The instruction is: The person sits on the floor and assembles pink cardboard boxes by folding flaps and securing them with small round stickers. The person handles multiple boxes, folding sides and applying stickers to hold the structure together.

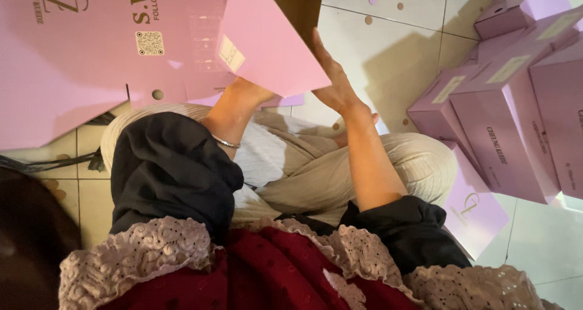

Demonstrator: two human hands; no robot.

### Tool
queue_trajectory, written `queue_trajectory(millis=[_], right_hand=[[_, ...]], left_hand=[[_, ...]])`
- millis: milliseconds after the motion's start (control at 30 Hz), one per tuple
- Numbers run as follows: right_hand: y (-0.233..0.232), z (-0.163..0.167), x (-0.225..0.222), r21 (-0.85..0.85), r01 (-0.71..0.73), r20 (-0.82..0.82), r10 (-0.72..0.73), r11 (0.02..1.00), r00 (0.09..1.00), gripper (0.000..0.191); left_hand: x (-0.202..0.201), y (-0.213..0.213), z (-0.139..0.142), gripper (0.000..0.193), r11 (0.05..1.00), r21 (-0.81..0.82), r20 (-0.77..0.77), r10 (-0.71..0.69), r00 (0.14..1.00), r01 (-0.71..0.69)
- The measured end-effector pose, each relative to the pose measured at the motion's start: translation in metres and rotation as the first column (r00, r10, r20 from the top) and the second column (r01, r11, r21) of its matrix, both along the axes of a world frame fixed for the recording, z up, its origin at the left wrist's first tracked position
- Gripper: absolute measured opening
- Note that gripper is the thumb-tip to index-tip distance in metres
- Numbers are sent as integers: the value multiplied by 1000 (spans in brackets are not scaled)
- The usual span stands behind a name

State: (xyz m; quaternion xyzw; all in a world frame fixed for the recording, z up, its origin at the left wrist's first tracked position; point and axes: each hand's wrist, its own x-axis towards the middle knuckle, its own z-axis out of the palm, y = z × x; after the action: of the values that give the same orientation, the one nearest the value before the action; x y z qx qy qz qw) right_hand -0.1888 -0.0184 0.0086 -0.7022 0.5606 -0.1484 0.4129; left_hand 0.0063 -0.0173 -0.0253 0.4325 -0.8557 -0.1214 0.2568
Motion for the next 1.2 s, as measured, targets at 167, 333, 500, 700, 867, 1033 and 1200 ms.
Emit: queue_trajectory(millis=[167,333,500,700,867,1033,1200], right_hand=[[1,-4,-1,6,-70,33,70,998,997,101],[-3,-14,0,97,161,465,-188,982,865,85],[0,-17,-6,149,571,293,-587,808,755,34],[25,-14,6,612,321,94,-470,723,878,39],[28,-18,17,664,263,290,-565,700,772,32],[31,-15,19,711,225,345,-609,667,714,29],[30,-6,21,731,215,349,-626,647,698,35]], left_hand=[[4,-5,-2,12,998,30,-40,-58,997,60],[2,-6,4,15,994,108,-24,-28,999,30],[0,-5,10,15,986,168,-71,29,997,-17],[6,-8,15,15,960,281,-123,42,992,-6],[3,-9,24,18,900,418,-12,146,989,-128],[3,-13,26,28,908,403,-55,147,988,-112],[8,-16,27,29,852,504,25,149,989,-141]])
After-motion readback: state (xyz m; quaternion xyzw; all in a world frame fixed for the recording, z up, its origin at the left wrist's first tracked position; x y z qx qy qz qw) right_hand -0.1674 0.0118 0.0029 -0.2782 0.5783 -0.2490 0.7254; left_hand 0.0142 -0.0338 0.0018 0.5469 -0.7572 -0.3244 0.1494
